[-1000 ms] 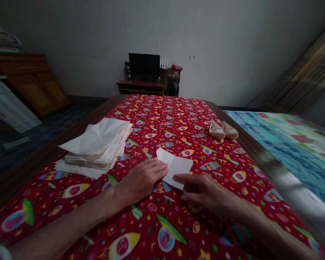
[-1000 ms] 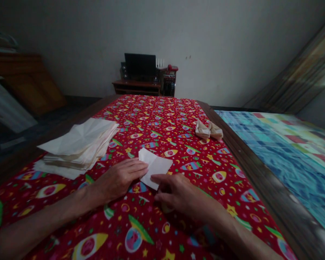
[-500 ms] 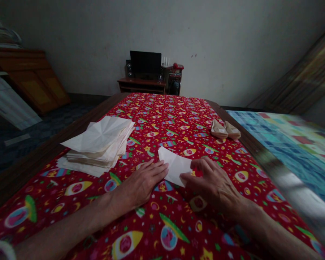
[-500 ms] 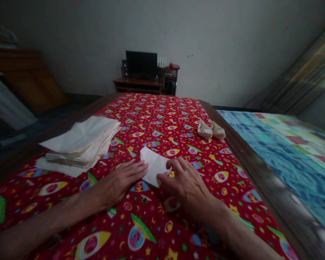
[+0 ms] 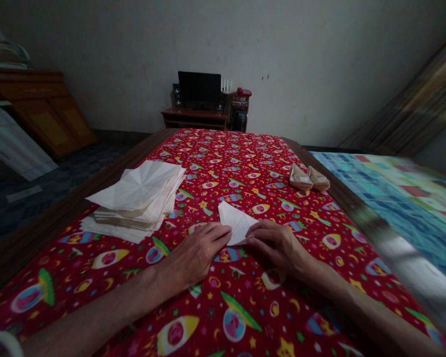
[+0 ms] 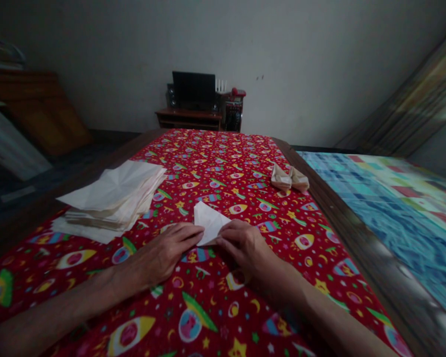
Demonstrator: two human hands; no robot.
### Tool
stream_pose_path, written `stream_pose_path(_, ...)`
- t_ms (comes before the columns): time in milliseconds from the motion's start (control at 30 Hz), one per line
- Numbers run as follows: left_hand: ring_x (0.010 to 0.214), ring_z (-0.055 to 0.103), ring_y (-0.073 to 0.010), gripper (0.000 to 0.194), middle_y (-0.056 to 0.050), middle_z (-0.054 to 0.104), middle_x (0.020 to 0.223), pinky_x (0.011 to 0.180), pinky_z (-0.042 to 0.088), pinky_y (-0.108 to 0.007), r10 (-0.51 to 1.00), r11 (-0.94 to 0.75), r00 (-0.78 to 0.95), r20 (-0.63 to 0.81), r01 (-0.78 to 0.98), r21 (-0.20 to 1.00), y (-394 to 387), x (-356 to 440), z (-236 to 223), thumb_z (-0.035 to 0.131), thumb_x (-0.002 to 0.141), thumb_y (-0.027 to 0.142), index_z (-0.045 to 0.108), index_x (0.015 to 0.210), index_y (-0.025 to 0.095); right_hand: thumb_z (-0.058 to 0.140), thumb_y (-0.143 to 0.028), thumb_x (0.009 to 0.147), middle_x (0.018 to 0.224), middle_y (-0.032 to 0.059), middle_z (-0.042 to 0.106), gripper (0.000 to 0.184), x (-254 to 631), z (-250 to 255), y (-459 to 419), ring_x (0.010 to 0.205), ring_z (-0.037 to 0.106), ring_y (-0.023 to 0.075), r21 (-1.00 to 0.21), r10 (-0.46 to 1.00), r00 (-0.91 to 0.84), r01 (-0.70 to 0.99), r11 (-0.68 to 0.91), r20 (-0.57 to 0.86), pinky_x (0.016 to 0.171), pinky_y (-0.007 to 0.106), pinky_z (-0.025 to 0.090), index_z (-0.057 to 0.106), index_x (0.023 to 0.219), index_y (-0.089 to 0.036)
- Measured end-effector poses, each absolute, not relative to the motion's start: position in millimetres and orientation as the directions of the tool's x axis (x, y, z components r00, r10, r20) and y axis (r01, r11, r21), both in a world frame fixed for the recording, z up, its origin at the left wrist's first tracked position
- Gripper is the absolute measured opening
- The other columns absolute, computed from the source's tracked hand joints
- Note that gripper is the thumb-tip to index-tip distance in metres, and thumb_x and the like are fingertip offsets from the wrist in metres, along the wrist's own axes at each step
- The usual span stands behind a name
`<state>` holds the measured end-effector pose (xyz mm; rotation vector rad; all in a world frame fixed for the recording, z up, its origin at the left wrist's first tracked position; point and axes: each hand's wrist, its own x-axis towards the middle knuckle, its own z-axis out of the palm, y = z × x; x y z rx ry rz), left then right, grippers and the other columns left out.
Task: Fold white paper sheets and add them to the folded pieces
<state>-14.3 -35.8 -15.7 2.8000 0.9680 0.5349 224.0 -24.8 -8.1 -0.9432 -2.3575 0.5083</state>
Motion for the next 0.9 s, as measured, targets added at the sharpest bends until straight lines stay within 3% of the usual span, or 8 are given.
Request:
stream_pose_path(100,0.111,0.047,-0.0231,0.044,-0.011,0.054,0.121,0.098,0.042,-0.041,0.626,-0.780,0.728,0.280,0.575,0.248,-36,-14,-16,0.042,0.080,0.002,0.051,0.123,0.009,0.050,-0.025,0.088,0.068,0.0007,0.061,0.023,217,-8,-20,0.061,0.054,0.0108,-0.556,0.841,-0.466,0.637,0.534,0.273,0.056,0.021,0.040,0.061,0.069,-0.017)
stream_pose_path(233,0.110,0.047,-0.0231,0.046,-0.011,0.053,0.121,0.098,0.043,-0.041,0.625,-0.781,0.723,0.294,0.575,0.246,-35,-14,-17,0.044,0.080,0.001,0.050,0.124,0.011,0.058,-0.031,0.083,0.058,-0.0017,0.055,0.024,210,-9,-12,0.052,0.047,0.0096,-0.494,0.914,-0.334,0.769,0.405,0.229,0.049,0.021,0.030,0.058,0.063,-0.017)
stream_pose_path(567,0.111,0.048,-0.0216,0.045,-0.011,0.056,0.118,0.096,0.045,-0.040,0.595,-0.804,0.700,0.396,0.517,0.294,-35,-15,-21,0.037,0.083,0.000,0.048,0.125,0.011,0.056,-0.035,0.085,0.063,0.0000,0.058,0.023,206,-9,-7,0.055,0.050,0.0104,-0.393,0.898,-0.358,0.811,0.434,0.254,0.052,0.022,0.027,0.060,0.071,-0.017)
stream_pose_path(700,0.110,0.048,-0.0207,0.050,-0.011,0.056,0.117,0.096,0.045,-0.039,0.621,-0.784,0.686,0.379,0.537,0.312,-37,-13,-20,0.037,0.084,-0.001,0.040,0.133,0.013,0.055,-0.035,0.085,0.066,0.0004,0.058,0.023,206,-13,-8,0.057,0.049,0.0108,-0.360,0.883,-0.372,0.812,0.459,0.288,0.053,0.022,0.027,0.058,0.071,-0.017)
stream_pose_path(900,0.112,0.048,-0.0212,0.049,-0.011,0.055,0.120,0.097,0.045,-0.041,0.603,-0.797,0.722,0.339,0.544,0.261,-39,-14,-18,0.037,0.082,0.000,0.046,0.128,0.015,0.055,-0.033,0.085,0.066,0.0008,0.057,0.021,204,-18,-7,0.057,0.048,0.0112,-0.319,0.878,-0.352,0.833,0.452,0.323,0.053,0.022,0.027,0.057,0.071,-0.017)
